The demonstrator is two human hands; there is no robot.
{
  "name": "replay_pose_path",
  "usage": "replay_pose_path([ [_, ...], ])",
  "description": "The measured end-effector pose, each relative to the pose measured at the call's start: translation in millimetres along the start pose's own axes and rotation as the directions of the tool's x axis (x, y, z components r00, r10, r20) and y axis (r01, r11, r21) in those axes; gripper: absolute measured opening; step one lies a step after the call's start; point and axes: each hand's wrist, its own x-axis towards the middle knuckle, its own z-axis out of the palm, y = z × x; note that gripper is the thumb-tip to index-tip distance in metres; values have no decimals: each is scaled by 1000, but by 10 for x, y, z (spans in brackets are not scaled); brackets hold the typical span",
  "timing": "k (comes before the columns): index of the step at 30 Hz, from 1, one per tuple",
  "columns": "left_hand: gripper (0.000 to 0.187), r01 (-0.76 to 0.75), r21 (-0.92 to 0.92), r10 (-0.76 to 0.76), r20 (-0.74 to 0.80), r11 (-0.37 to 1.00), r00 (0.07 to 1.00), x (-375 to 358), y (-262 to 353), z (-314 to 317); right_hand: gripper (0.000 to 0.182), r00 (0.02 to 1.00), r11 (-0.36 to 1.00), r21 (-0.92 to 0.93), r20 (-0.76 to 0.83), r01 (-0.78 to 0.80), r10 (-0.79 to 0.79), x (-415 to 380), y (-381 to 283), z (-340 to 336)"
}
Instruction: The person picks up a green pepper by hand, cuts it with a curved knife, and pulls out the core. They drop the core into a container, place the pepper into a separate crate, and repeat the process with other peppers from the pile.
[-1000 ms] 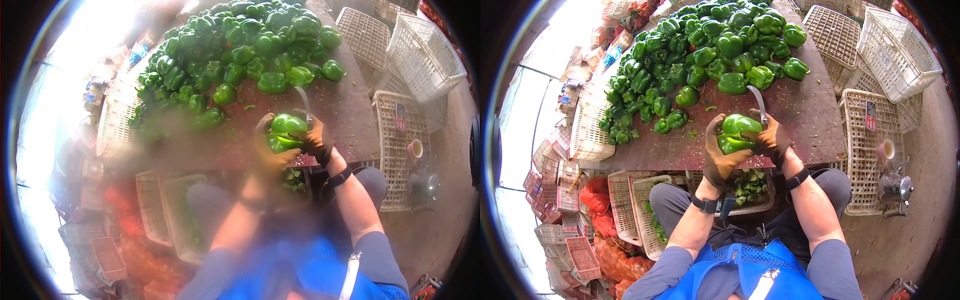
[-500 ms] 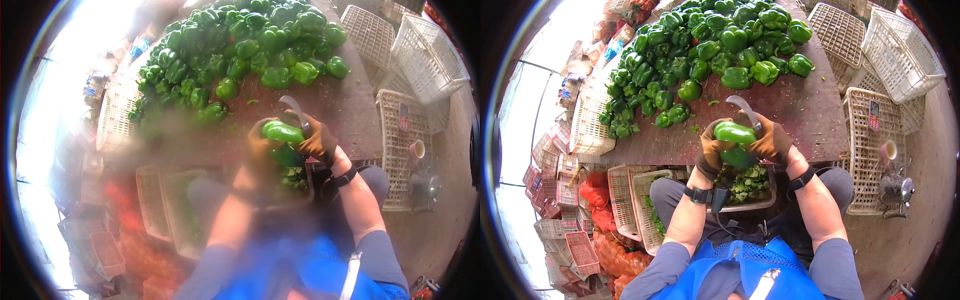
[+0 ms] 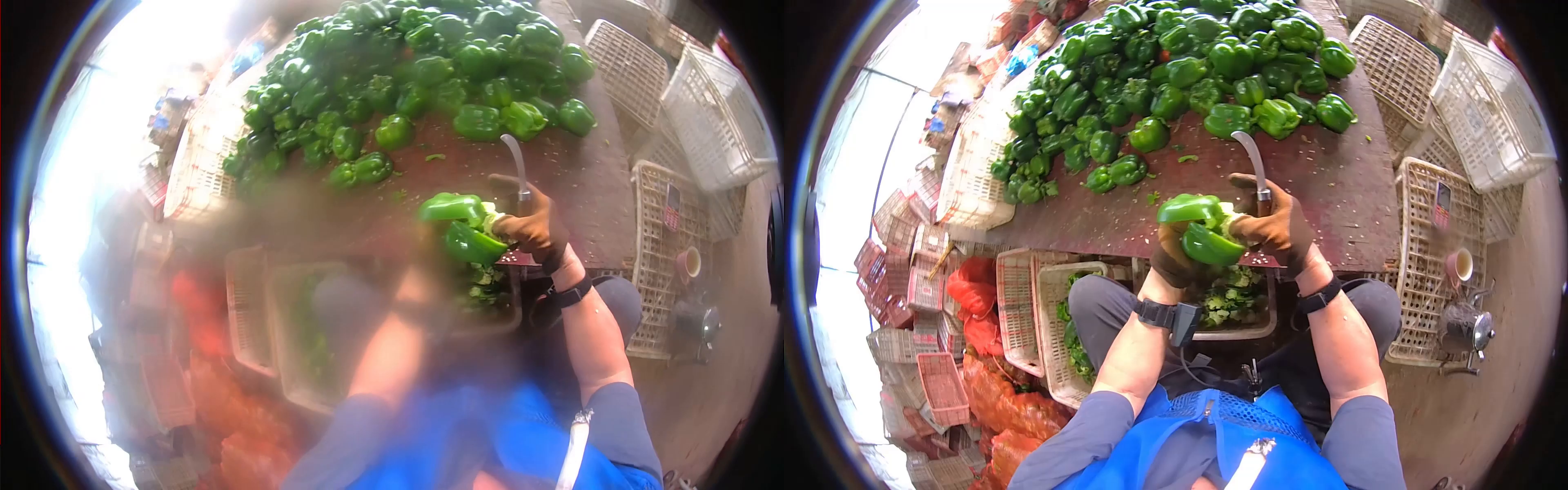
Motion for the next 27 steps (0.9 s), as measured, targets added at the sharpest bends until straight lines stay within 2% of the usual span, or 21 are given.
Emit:
replay_pose_path([
  [1, 32, -20, -187, 11, -47, 982, 999, -34, 141, 48, 59, 1000, 999, -48, -13, -5, 4, 9, 15, 6],
  [2, 29, -5, -126, -21, -208, 992, 978, -137, 277, 102, 58, 998, 998, 26, -25, 64, -63, 22, 78, 27],
  [3, 28, 29, -72, -53, -363, 997, 930, -240, 490, 237, 59, 999, 998, 59, -26, 38, -36, 20, 67, 56],
  [5, 29, -48, 48, 64, -413, 998, 908, -332, 701, 167, 61, 992, 998, -20, 113, -61, 63, 27, 28, 51],
  [6, 28, -118, 118, 153, -356, 986, 922, -430, 779, -91, 60, 977, 994, -20, 186, -104, 106, 1, -18, 102],
  [7, 28, -194, 180, 241, -295, 964, 925, -525, 857, -350, 58, 972, 991, 86, 222, -103, 82, -11, 139, 139],
  [9, 24, -283, 206, 342, -362, 937, 867, -807, 1128, -956, 54, 919, 970, 54, 338, -235, 204, -51, 118, 221],
  [11, 26, -295, 99, 311, -295, 950, 903, -1183, 1644, -1043, 51, 835, 944, -63, 451, -324, 317, -68, 122, 268],
  [12, 25, -279, 346, 413, -416, 896, 810, -1469, 1771, -1374, 49, 786, 925, -123, 494, -360, 372, -74, 118, 284],
  [13, 24, -167, 558, 501, -524, 813, 689, -1756, 1895, -1712, 45, 760, 909, -211, 499, -358, 415, -93, 74, 328],
  [14, 25, 94, 685, 497, -609, 723, 618, -2011, 2047, -1727, 45, 742, 887, -265, 485, -378, 462, -94, 109, 344],
  [15, 28, 173, 635, 422, -668, 753, 613, -2309, 2133, -2059, 44, 723, 861, -317, 468, -399, 508, -87, 172, 356],
  [16, 37, 214, 595, 406, -727, 775, 553, -2543, 2143, -2343, 44, 731, 869, -329, 474, -369, 491, -76, 233, 347],
  [19, 48, 727, 606, 496, -762, 322, 416, -2798, 2141, -2786, 45, 772, 886, -331, 448, -326, 451, -41, 347, 316],
  [20, 52, 630, 652, 474, -751, 422, 460, -2751, 2082, -2877, 45, 795, 888, -309, 410, -341, 448, -34, 342, 312],
  [22, 56, 481, 791, 518, -611, 377, 598, -2357, 2056, -2852, 45, 814, 867, -308, 323, -392, 483, -1, 257, 330],
  [23, 57, 391, 769, 409, -613, 506, 676, -1983, 2058, -2592, 46, 834, 871, -277, 280, -405, 476, 11, 270, 343],
  [24, 58, 458, 808, 473, -589, 371, 655, -1605, 1883, -2466, 46, 853, 877, -245, 234, -413, 467, 35, 307, 357],
  [25, 60, 371, 903, 453, -429, 216, 781, -1257, 1842, -2309, 46, 870, 883, -212, 185, -419, 458, 64, 338, 358],
  [26, 63, 312, 942, 398, -336, 126, 854, -871, 1791, -2083, 46, 884, 889, -211, 152, -407, 441, 84, 370, 343],
  [27, 66, 325, 921, 274, -377, 216, 885, -495, 1749, -1885, 45, 890, 894, -173, 133, -412, 436, 86, 313, 341],
])
